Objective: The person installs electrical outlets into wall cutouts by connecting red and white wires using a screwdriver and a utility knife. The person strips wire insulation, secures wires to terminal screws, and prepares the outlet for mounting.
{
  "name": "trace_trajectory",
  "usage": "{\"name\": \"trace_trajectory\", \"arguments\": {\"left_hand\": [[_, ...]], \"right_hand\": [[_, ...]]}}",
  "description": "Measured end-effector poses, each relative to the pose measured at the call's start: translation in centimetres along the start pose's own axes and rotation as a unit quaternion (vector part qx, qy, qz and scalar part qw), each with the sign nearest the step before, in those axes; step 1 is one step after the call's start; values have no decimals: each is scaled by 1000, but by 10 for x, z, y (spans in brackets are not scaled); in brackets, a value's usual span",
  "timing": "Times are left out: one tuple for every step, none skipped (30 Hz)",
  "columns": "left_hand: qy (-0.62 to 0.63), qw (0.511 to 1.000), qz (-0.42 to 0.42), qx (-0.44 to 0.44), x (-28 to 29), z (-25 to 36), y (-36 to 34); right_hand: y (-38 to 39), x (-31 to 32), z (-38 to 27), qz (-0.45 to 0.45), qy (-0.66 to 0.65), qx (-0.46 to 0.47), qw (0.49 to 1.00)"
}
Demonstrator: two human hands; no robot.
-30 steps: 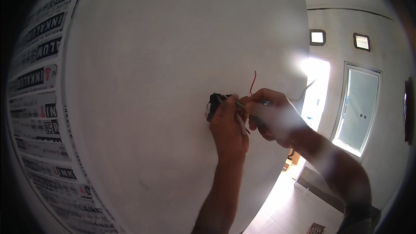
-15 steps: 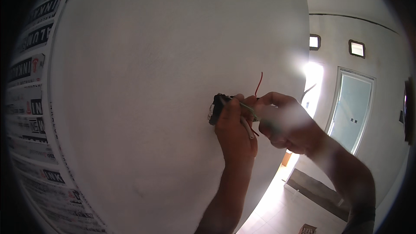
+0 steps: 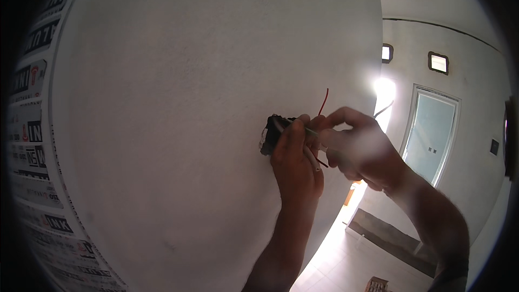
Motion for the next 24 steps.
{"name": "trace_trajectory", "arguments": {"left_hand": [[12, 1000, 10, 5, -4, 3, 1], [5, 1000, 2, 6, -2, 4, 0], [-3, 1000, -7, 7, 1, 4, -1], [-11, 1000, -14, 9, 7, 4, -2], [-9, 1000, -23, -2, 9, 5, -3], [-7, 999, -32, -14, 10, 5, -4], [-4, 999, -40, -22, 7, 3, -3], [20, 999, -37, -19, 3, 2, 0], [42, 998, -33, -15, -2, 3, 4], [64, 998, -26, -14, -6, 4, 8], [54, 998, -26, -3, -3, 5, 6], [45, 999, -26, 9, 2, 5, 1], [32, 999, -25, 20, 4, 7, -2], [15, 1000, -18, 13, 4, 9, -1], [-2, 1000, -10, 6, 2, 11, 1], [-18, 1000, -4, -2, 1, 12, 0], [-41, 999, -2, -8, 4, 13, 0], [-64, 998, -1, -14, 9, 13, 0], [-88, 996, -1, -17, 11, 13, 1], [-90, 996, -9, -11, 12, 13, 2], [-93, 996, -18, -4, 12, 13, 4], [-94, 995, -26, 2, 12, 13, 5], [-87, 996, -12, 4, 9, 14, 6], [-80, 997, 2, 6, 4, 14, 8]], "right_hand": [[0, -2, 1, -4, -29, 2, 1000], [0, -5, 6, -8, -59, 5, 998], [-2, -7, 11, -12, -89, 7, 996], [-7, -9, 21, -4, 32, 147, 989], [-13, -11, 24, 5, 155, 285, 946], [-11, -11, 29, -4, 271, 347, 898], [-8, -15, 24, 1, 378, 408, 831], [0, -17, 20, -12, 480, 398, 782], [6, -19, 16, -25, 575, 383, 723], [6, -18, 12, -32, 553, 372, 745], [5, -17, 7, -39, 530, 360, 767], [4, -16, 4, -46, 508, 347, 787], [3, -16, 4, -41, 437, 334, 834], [1, -15, 6, -35, 363, 317, 875], [-1, -14, 9, -29, 288, 298, 910], [-3, -15, 16, -19, 284, 308, 908], [-2, -19, 25, -9, 281, 319, 905], [0, -22, 33, 1, 278, 329, 902], [4, -24, 35, 18, 281, 349, 894], [7, -25, 37, 36, 283, 369, 885], [11, -26, 39, 54, 285, 388, 875], [11, -29, 40, 58, 270, 384, 881], [11, -28, 40, 58, 258, 379, 887], [11, -28, 40, 59, 246, 375, 892]]}}
Point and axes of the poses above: each hand's wrist, its own y-axis away from the middle knuckle, its own x-axis out of the back of the hand, z = x × y, the point moved 1 cm from there along -y, towards the middle knuckle, and after that the axes turned 10 degrees about x, right-handed, at the moved point
